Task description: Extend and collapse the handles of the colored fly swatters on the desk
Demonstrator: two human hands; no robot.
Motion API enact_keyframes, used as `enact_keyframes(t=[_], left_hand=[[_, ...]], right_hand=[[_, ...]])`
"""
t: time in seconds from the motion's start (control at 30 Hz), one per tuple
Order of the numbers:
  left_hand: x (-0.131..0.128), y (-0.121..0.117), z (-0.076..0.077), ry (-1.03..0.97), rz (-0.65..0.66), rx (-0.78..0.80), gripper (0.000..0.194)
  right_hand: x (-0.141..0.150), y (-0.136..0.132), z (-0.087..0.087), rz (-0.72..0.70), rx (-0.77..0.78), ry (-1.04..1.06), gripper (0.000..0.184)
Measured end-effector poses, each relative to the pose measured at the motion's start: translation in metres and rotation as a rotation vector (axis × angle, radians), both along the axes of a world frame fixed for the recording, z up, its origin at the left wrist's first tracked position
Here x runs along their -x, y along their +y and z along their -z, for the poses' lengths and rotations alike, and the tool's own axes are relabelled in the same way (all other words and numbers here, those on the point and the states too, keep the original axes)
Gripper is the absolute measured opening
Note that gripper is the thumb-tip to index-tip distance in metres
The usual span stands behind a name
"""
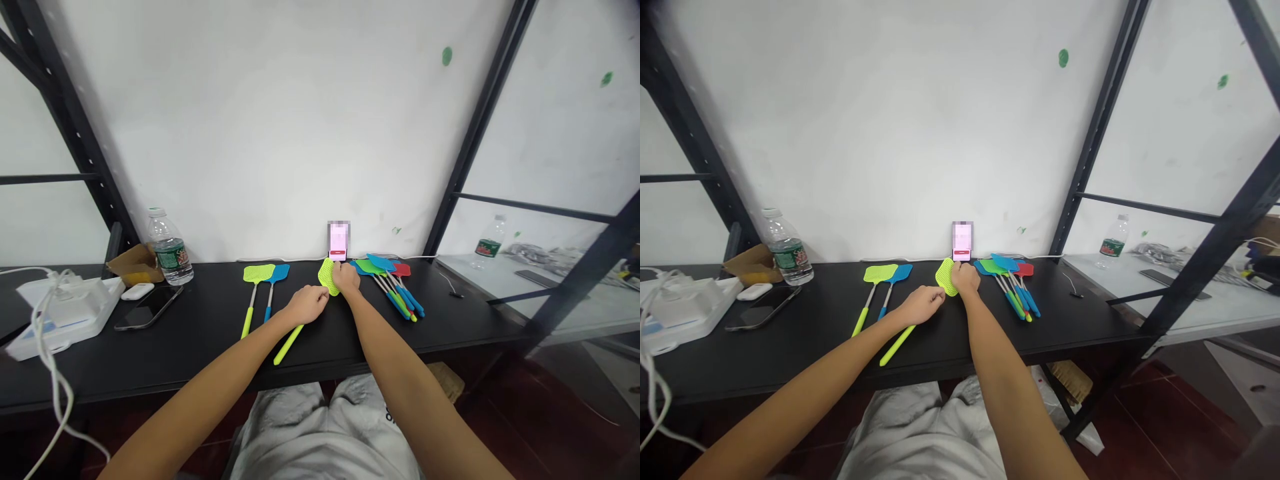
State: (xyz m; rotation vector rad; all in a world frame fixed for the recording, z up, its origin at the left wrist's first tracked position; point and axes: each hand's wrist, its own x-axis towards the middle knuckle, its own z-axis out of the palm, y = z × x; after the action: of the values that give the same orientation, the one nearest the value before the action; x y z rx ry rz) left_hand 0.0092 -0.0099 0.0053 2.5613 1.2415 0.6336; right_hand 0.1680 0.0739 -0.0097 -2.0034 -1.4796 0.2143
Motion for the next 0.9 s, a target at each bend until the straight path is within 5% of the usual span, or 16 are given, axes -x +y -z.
enact_keyframes(t=[0.9], left_hand=[[0.003,-0.004,-0.002,-0.006,0.052,0.017,0.023]], right_hand=[[-0.008,0.002,0.0,0.166,-0.098,0.064,0.054]])
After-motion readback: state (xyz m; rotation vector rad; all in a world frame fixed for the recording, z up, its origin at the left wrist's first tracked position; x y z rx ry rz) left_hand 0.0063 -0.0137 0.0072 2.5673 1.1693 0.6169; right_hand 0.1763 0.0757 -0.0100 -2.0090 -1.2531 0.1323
